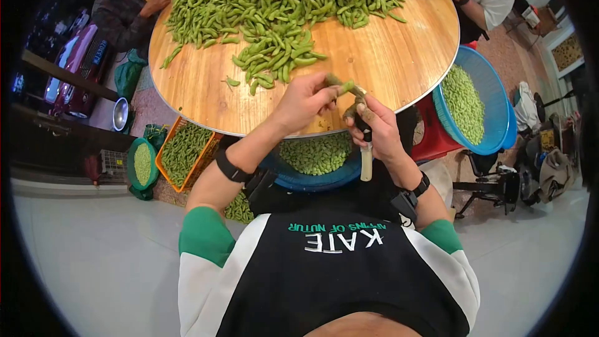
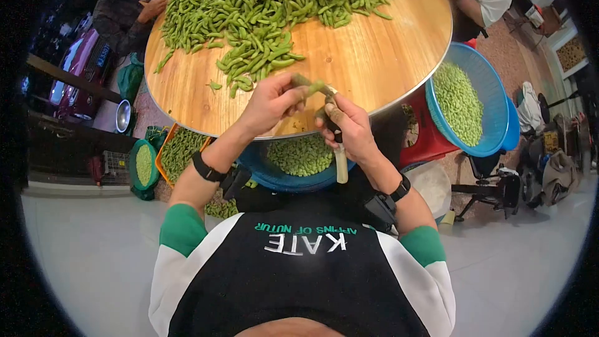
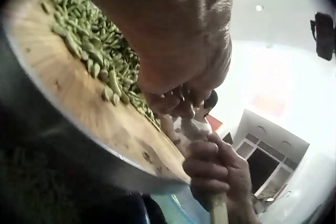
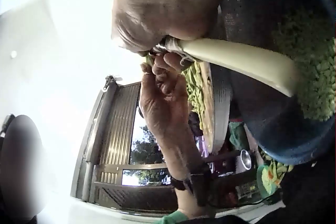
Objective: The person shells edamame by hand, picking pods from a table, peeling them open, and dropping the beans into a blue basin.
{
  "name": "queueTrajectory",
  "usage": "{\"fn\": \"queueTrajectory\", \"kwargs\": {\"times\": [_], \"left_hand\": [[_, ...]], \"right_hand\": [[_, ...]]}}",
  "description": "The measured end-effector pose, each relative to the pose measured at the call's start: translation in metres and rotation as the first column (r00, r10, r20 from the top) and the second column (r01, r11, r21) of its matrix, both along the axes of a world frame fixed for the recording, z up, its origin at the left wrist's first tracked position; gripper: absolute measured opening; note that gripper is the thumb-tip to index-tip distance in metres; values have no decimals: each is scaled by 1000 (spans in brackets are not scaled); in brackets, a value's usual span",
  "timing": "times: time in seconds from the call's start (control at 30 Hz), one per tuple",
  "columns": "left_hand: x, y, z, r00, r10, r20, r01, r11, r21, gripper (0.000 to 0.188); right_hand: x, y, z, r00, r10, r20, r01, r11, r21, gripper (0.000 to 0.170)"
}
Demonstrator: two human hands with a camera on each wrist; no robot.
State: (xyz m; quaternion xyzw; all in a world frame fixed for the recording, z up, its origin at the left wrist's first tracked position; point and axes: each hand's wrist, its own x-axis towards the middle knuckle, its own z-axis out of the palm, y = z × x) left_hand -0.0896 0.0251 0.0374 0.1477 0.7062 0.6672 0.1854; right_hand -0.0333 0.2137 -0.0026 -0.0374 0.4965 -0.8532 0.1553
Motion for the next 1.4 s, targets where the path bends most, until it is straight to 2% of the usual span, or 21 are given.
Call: {"fn": "queueTrajectory", "kwargs": {"times": [0.03,0.1,0.2,0.43,0.6,0.7,0.77,0.8,0.87,0.93,1.0,1.03,1.07,1.1,1.13,1.2,1.23,1.3,1.33,1.37,1.4], "left_hand": [[8,-1,2,997,-34,63,30,997,73,15],[19,-1,-3,996,6,84,-14,996,86,13],[28,-4,-11,991,67,115,-82,989,126,14],[42,-2,-25,985,139,102,-163,944,285,11],[45,-5,-36,980,191,53,-198,923,330,9],[45,-4,-41,969,175,174,-236,865,442,10],[47,-2,-38,929,-18,370,-236,741,629,11],[47,-4,-36,929,-15,371,-239,739,630,11],[44,-10,-32,826,-262,499,-222,662,716,12],[41,-13,-29,813,-247,527,-216,713,667,12],[40,-14,-29,802,-230,551,-205,760,616,12],[41,-14,-29,976,-15,216,-74,914,399,14],[42,-14,-30,975,83,-207,-61,992,112,17],[44,-16,-31,801,40,-597,-171,971,-165,21],[46,-19,-31,803,44,-594,-175,970,-166,21],[46,-25,-27,511,-148,-847,-298,893,-336,14],[47,-25,-25,510,-149,-847,-299,893,-337,14],[52,-24,-23,716,-2,-698,-206,955,-214,13],[55,-24,-20,717,1,-697,-209,954,-214,13],[57,-23,-17,925,102,-366,-139,987,-78,14],[58,-22,-13,992,122,31,-124,989,80,16]], "right_hand": [[2,-1,4,999,46,8,-45,996,-80,40],[6,-3,9,991,126,40,-115,970,-214,40],[10,-4,10,979,188,75,-160,946,-282,42],[18,-12,10,979,192,71,-163,942,-294,40],[22,-21,14,993,99,57,-88,981,-175,41],[21,-21,14,991,92,98,-72,978,-194,29],[20,-20,16,986,133,101,-103,961,-256,27],[20,-19,17,980,171,104,-130,939,-319,25],[20,-18,14,972,198,129,-138,918,-372,23],[20,-16,11,963,223,152,-141,895,-423,22],[17,-15,9,936,212,279,-64,887,-458,20],[17,-14,10,937,211,279,-63,887,-458,20],[17,-14,11,932,226,283,-76,886,-458,20],[18,-14,11,925,245,291,-90,884,-459,19],[20,-15,10,922,250,295,-93,883,-460,19],[21,-15,8,903,293,313,-111,865,-489,26],[21,-16,8,903,294,313,-112,864,-490,26],[24,-18,11,925,265,271,-127,891,-435,34],[25,-19,10,924,268,273,-130,891,-435,34],[24,-19,9,937,247,247,-132,906,-402,35],[24,-20,8,950,224,220,-131,920,-369,37]]}}
